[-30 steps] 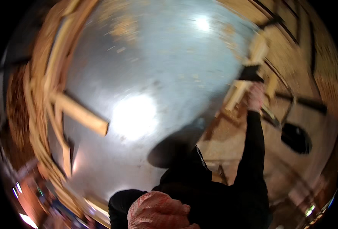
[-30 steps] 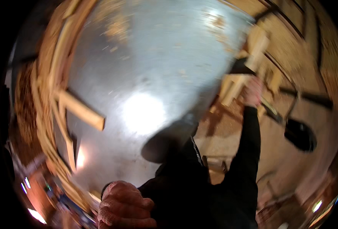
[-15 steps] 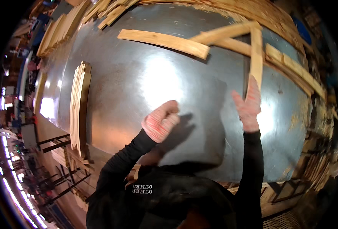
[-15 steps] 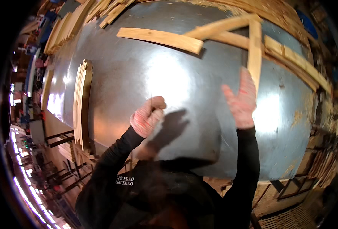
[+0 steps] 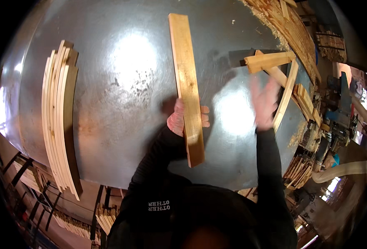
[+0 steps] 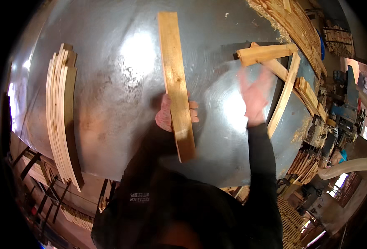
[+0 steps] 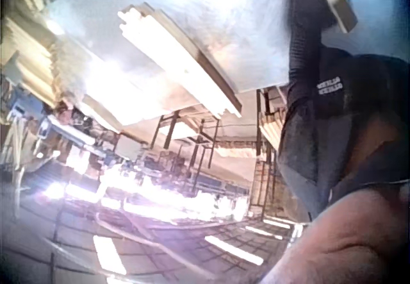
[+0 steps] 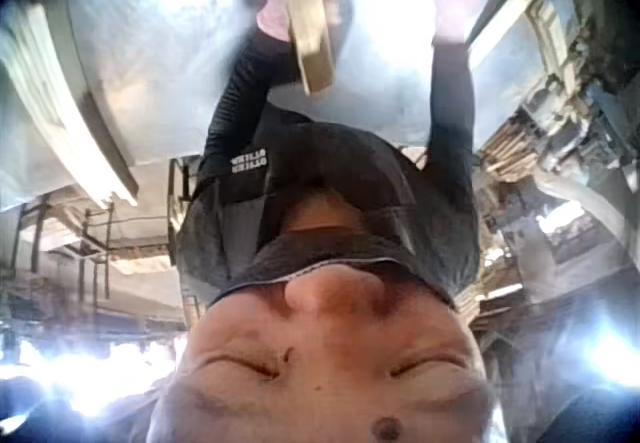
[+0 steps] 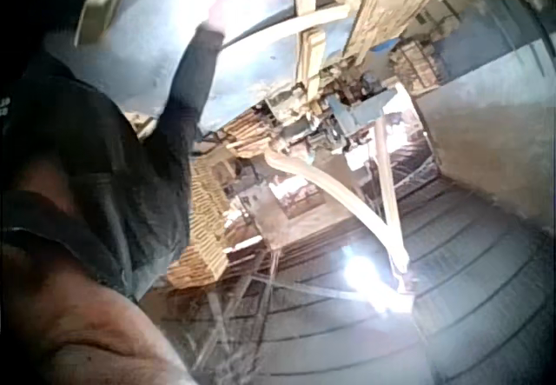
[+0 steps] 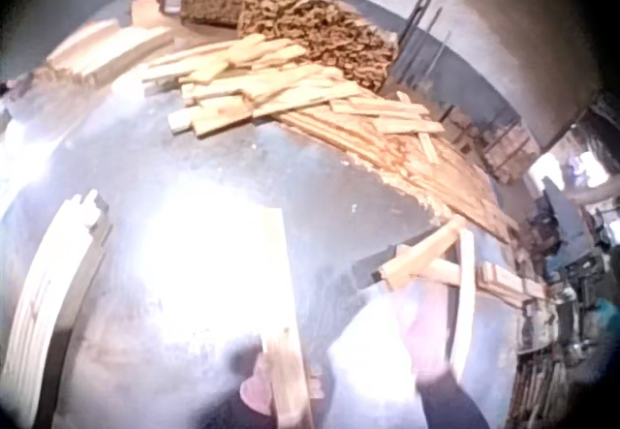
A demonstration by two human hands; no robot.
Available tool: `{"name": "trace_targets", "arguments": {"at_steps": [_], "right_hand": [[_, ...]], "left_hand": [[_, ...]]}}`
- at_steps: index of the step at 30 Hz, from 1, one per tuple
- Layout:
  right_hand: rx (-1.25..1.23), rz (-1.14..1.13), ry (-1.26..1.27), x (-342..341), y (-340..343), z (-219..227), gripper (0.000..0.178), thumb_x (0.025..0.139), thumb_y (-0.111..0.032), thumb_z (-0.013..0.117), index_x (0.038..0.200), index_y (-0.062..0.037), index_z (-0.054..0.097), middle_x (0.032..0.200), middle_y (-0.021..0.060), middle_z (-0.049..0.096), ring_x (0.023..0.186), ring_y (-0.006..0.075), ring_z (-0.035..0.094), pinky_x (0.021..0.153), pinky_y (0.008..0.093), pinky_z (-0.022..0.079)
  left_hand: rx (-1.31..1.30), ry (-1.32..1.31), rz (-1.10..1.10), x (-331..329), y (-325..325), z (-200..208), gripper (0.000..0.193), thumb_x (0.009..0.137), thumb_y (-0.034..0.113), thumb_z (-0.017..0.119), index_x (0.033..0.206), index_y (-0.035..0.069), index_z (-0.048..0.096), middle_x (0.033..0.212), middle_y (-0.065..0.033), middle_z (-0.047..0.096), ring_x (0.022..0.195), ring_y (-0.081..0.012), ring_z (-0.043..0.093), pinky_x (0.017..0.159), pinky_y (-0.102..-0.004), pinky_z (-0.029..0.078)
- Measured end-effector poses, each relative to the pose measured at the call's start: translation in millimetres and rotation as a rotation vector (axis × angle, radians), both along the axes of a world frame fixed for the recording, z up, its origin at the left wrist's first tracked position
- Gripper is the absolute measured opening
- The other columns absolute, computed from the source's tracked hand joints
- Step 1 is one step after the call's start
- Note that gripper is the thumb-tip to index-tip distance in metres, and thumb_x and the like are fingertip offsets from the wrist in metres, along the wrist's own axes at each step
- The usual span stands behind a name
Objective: The person sorts and stacks thin wooden planks on a metal workbench. They pick up individual planks from a pile, inspect them, and place them into a neat stack, occasionally moving other planks aside to reach the work.
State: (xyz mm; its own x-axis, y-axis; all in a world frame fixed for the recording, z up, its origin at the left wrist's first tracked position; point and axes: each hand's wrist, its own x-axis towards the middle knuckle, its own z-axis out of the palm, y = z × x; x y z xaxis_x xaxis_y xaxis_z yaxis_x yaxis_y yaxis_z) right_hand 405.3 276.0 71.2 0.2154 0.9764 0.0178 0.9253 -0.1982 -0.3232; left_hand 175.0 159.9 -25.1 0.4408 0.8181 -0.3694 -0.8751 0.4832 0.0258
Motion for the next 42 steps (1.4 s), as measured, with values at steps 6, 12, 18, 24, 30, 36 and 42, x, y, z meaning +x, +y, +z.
{"name": "trace_targets", "arguments": {"at_steps": [6, 12, 18, 24, 30, 36, 42], "right_hand": [[-0.106, -0.619, 0.060, 31, 110, -73, 0.115, 0.069, -0.046, 0.074, 0.144, 0.0133, 0.010, 0.137, 0.0391, 0.033, 0.125, 0.0508, 0.042, 0.103, 0.0441, 0.039], [0.038, -0.190, 0.616, 13, -30, -40, 0.081, 0.069, -0.007, 0.069, 0.141, 0.0015, 0.033, 0.132, 0.0224, 0.046, 0.110, 0.0338, 0.054, 0.096, 0.0382, 0.046], [-0.171, 0.375, 0.300, 0, -197, -31, 0.093, 0.076, -0.024, 0.076, 0.151, -0.0047, 0.024, 0.155, 0.0228, 0.024, 0.142, 0.0368, 0.029, 0.113, 0.0430, 0.032], [0.267, -0.171, -0.786, 132, -129, -36, 0.098, 0.077, -0.064, 0.066, 0.145, 0.0003, 0.035, 0.147, 0.0254, 0.037, 0.136, 0.0376, 0.038, 0.108, 0.0460, 0.036], [-0.136, -0.443, 0.000, 252, -103, -70, 0.103, 0.073, -0.052, 0.073, 0.149, -0.0010, 0.025, 0.140, 0.0301, 0.043, 0.127, 0.0411, 0.047, 0.105, 0.0438, 0.039], [-0.129, -0.155, 0.655, 113, -161, -33, 0.082, 0.082, -0.013, 0.076, 0.149, -0.0037, 0.030, 0.126, 0.0147, 0.056, 0.107, 0.0220, 0.056, 0.092, 0.0331, 0.048], [-0.048, 0.604, 0.319, 66, -165, -23, 0.061, 0.094, -0.034, 0.058, 0.143, -0.0026, 0.040, 0.131, 0.0220, 0.054, 0.118, 0.0350, 0.055, 0.099, 0.0414, 0.045]], "left_hand": [[-0.116, -0.022, -0.018, -2, -18, 15, 0.069, 0.091, 0.061, 0.052, 0.124, 0.001, 0.051, 0.100, -0.0177, 0.062, 0.079, -0.0311, 0.062, 0.074, -0.0496, 0.053], [-0.034, 0.668, -0.199, -4, -6, 8, 0.034, 0.091, 0.021, 0.066, 0.116, -0.001, 0.060, 0.095, -0.0050, 0.066, 0.089, -0.0155, 0.062, 0.079, -0.0296, 0.050], [0.059, 1.071, -0.365, 54, 3, 7, 0.051, 0.091, 0.040, 0.062, 0.119, -0.003, 0.059, 0.100, -0.0081, 0.066, 0.090, -0.0178, 0.061, 0.083, -0.0315, 0.048], [0.174, 1.165, -0.223, 82, -12, 0, 0.051, 0.088, 0.033, 0.065, 0.121, -0.005, 0.057, 0.106, -0.0107, 0.067, 0.092, -0.0176, 0.061, 0.085, -0.0322, 0.048], [0.126, 1.073, -0.192, 103, -12, 3, 0.058, 0.088, 0.022, 0.069, 0.133, -0.007, 0.046, 0.119, -0.0123, 0.060, 0.109, -0.0207, 0.055, 0.100, -0.0335, 0.042], [-0.221, 0.951, 0.045, 124, -16, 8, 0.060, 0.089, 0.019, 0.069, 0.136, -0.007, 0.042, 0.123, -0.0155, 0.059, 0.110, -0.0215, 0.057, 0.097, -0.0314, 0.045], [0.178, 1.120, -0.010, 135, -12, 3, 0.046, 0.084, 0.014, 0.074, 0.122, -0.001, 0.053, 0.109, -0.0082, 0.063, 0.098, -0.0166, 0.058, 0.087, -0.0307, 0.049]]}}
